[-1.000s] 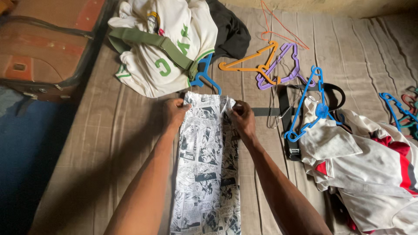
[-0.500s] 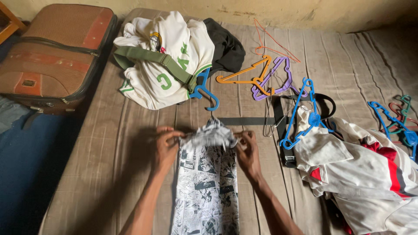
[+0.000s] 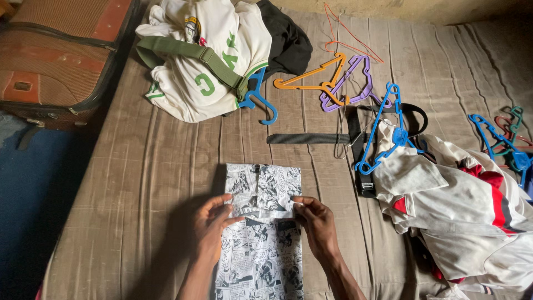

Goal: The person picks up a shirt with a graphic pattern, spreads it out on a bed, and folds it. The person then places the folded shirt into a large travel bag on the floor.

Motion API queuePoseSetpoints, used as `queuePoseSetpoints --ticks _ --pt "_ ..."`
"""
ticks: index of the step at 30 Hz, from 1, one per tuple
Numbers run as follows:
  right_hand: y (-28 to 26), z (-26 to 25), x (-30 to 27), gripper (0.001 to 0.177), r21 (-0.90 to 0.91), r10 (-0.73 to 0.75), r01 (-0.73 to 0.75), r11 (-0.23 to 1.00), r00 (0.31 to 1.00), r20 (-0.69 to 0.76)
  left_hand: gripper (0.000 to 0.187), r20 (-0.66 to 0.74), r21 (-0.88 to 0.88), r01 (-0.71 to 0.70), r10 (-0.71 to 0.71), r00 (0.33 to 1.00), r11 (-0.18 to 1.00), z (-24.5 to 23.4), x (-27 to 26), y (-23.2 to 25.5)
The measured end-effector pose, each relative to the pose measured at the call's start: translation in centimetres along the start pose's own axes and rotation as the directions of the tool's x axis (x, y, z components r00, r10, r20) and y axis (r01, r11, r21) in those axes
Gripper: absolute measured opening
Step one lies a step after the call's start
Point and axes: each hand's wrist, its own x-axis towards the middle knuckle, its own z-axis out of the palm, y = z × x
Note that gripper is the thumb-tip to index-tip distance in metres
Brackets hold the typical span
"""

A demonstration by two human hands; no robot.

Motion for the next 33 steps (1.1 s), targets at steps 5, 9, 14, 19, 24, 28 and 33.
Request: queuePoseSetpoints --ticks 5,9,14,19,24,28,33 --pt "2.3 -1.3 -2.8 0.015 0.036 0.106 -0.105 0.994 0.994 -0.039 0.024 0.033 -0.013 0.034 -0.033 0.999 0.999 -2.3 -3.2 -2.2" --pt "2.1 -0.7 -5.4 0.019 -0.2 0.073 -0.075 0.977 0.997 -0.018 0.026 0.046 0.275 -0.062 0.052 0.998 0.959 -3.3 -4.4 -4.1" --pt "2.8 -2.0 -6.4 0.03 -0.1 0.119 -0.115 0.988 0.992 0.036 0.022 0.192 0.365 -0.188 0.123 0.974 0.912 -2.7 -5.8 -3.5" --pt "3.4 -1.7 -6.8 0.035 -0.48 -0.126 0.215 0.85 0.969 0.211 0.021 0.025 0.37 0.038 -0.051 0.998 0.928 -2.6 -6.4 -3.7" --pt "1.9 2.0 -10.4 0.043 -0.545 -0.103 0.027 0.838 0.989 -0.11 0.029 0.161 0.867 -0.321 0.395 0.905 0.382 -0.7 -9.0 -3.8" --pt "3.4 4.0 -11.0 0.053 -0.832 -0.162 0.195 0.519 0.978 0.128 0.041 0.333 0.79 -0.544 0.546 0.769 0.283 0.6 -9.2 -3.7" --pt "3.5 4.0 -10.5 0.046 -0.873 -0.329 0.406 0.271 0.891 0.312 0.031 0.378 0.791 -0.57 0.553 0.742 0.223 1.0 -10.2 -2.7"
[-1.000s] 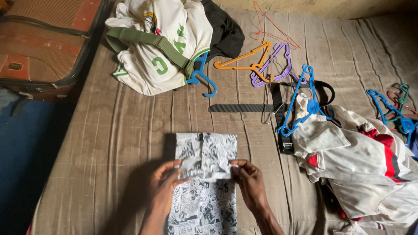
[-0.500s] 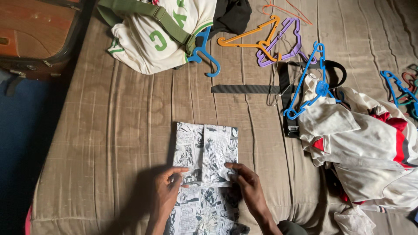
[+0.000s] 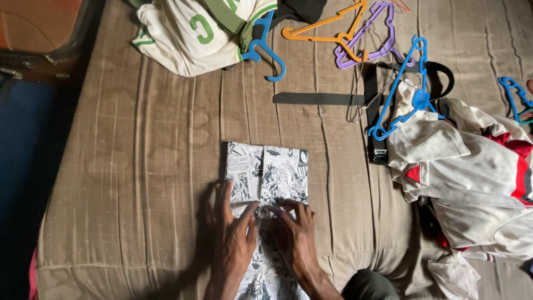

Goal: The person picks up a shirt with a graphic pattern, spreads it out on a bed, and folds it. The person then places the folded shirt into a large travel bag on the floor.

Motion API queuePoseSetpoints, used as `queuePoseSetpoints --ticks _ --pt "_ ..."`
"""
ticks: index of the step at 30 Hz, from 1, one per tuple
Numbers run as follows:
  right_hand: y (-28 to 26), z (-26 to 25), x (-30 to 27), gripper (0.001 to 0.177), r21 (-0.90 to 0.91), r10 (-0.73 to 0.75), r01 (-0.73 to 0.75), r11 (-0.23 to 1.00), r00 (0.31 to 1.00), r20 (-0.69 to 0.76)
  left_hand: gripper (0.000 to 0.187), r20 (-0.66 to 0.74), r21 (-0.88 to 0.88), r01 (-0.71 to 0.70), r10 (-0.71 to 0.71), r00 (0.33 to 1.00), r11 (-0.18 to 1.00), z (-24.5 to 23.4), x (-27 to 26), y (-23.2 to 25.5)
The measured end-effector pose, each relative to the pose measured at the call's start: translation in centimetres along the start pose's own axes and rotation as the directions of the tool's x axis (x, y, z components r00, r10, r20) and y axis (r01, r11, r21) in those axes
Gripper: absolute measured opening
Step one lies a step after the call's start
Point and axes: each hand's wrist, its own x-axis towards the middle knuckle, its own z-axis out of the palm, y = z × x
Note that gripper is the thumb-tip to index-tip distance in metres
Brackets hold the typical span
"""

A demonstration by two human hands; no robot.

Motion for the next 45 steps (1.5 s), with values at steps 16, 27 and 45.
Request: queuePoseSetpoints --ticks 16,27,45 --pt "1.2 -0.3 0.5 0.023 0.499 0.269 -0.252 0.829 0.962 0.04 0.006 0.016 0.026 -0.057 0.057 0.998 0.998 1.2 -0.7 -2.8" --pt "2.1 1.7 0.1 0.027 0.147 -0.075 0.106 0.983 0.977 -0.199 0.008 0.076 0.086 -0.132 0.125 0.989 0.988 2.1 -0.4 -3.0" --pt "-0.3 -1.4 1.0 0.05 0.439 0.145 -0.186 0.879 0.981 0.127 0.008 0.293 0.042 -0.104 0.088 0.952 0.994 -0.9 2.3 -0.2"
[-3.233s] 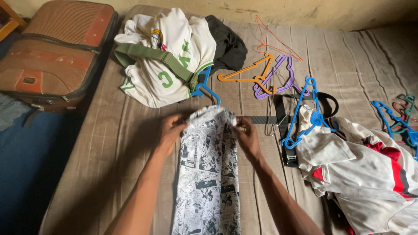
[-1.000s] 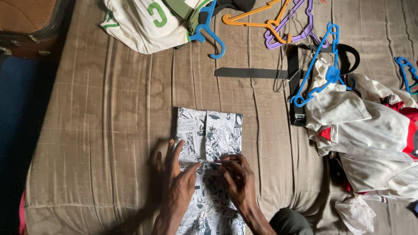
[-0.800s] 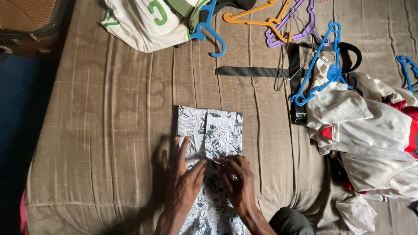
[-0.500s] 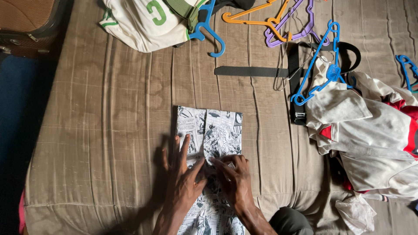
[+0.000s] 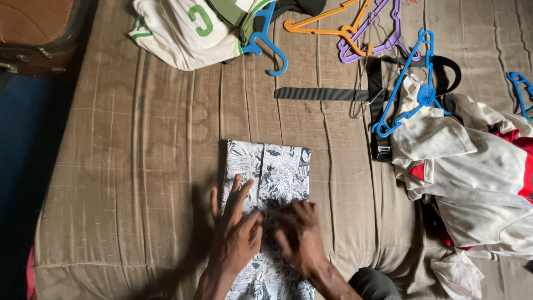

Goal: The person picks up a shirt with a graphic pattern, spreads it out on a bed, and folds it. The person then places the folded shirt into a large travel bag on the floor.

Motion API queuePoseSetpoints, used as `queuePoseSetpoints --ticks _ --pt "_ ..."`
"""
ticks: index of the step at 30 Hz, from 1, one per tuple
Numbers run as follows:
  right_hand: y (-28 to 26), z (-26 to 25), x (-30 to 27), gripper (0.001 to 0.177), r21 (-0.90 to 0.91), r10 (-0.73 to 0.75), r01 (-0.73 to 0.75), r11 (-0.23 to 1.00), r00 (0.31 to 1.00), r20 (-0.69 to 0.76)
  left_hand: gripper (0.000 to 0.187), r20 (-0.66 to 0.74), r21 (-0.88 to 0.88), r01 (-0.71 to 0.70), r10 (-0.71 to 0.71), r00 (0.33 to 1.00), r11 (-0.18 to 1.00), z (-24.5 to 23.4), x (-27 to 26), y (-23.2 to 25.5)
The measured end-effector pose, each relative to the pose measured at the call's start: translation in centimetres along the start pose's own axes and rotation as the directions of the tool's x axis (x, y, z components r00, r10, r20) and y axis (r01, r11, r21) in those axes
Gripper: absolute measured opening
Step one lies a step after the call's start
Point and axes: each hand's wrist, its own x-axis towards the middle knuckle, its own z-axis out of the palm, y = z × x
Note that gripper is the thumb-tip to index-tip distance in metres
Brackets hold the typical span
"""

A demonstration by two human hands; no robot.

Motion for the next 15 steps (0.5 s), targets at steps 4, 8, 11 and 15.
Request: queuePoseSetpoints --ticks 4,8,11,15 --pt "0.4 -0.5 4.2 0.047 -0.428 -0.337 0.28 0.86 0.939 -0.062 0.057 -0.124 0.181 -0.134 0.158 0.98 0.974 1.6 3.5 -0.8" --pt "0.9 1.9 9.1 0.064 -0.61 -0.431 0.349 0.711 0.902 0.013 0.082 0.087 0.659 -0.177 0.16 0.983 0.731 1.9 8.0 -1.7" --pt "1.3 2.2 9.2 0.062 -0.796 -0.374 0.272 0.541 0.926 0.062 0.064 0.026 0.373 -0.142 0.143 0.989 0.917 0.9 8.3 -2.2" --pt "2.5 -1.2 11.7 0.067 -0.844 -0.304 0.219 0.489 0.95 0.07 0.064 0.035 0.637 -0.143 0.157 0.987 0.757 -1.1 10.3 -4.6"
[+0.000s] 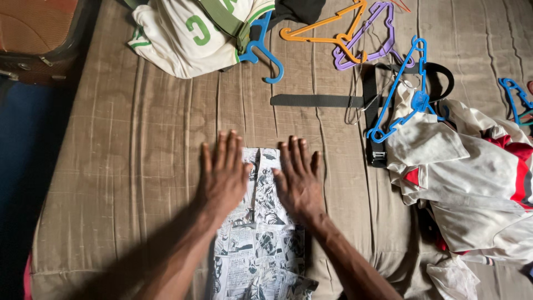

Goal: The person picks up a shirt with a graphic pattern, spreads it out on a bed, and folds it. The person then places the folded shirt into a large travel bag on the floor.

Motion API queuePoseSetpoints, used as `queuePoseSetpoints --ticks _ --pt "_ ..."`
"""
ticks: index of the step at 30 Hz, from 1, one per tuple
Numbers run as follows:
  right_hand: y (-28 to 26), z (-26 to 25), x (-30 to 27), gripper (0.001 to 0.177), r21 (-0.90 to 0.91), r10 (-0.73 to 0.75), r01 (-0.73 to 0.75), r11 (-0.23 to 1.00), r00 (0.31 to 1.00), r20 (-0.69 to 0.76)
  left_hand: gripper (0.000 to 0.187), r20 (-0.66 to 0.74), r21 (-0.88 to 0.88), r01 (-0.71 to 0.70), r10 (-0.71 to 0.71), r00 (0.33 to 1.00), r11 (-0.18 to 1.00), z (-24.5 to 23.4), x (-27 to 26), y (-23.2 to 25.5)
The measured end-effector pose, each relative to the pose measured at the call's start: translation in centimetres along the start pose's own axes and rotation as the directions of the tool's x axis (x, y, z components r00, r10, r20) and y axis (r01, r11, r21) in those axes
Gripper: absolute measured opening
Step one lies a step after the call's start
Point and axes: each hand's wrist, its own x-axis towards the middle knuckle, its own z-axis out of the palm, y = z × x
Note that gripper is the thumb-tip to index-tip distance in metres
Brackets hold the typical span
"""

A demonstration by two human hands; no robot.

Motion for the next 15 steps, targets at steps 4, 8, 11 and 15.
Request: queuePoseSetpoints --ticks 4,8,11,15 --pt "4.4 -1.5 1.5 0.065 0.298 0.05 -0.097 0.95 0.986 0.161 0.053 0.208 -0.159 0.003 0.03 0.978 0.987 -0.1 0.0 -4.9" --pt "7.6 -3.9 3.0 0.047 0.611 0.077 -0.464 0.641 0.831 0.55 0.038 0.234 -0.558 0.189 -0.065 0.97 0.808 4.4 1.8 -6.7" --pt "8.6 -3.7 5.3 0.038 0.652 -0.054 -0.212 0.728 0.93 0.363 0.02 0.412 -0.765 0.433 -0.155 0.898 0.478 7.0 3.7 -8.2" --pt "8.9 -2.4 8.6 0.033 0.61 0.038 -0.236 0.756 0.947 0.318 0.011 0.121 -0.799 0.228 -0.223 0.967 0.556 7.2 5.9 -9.4"
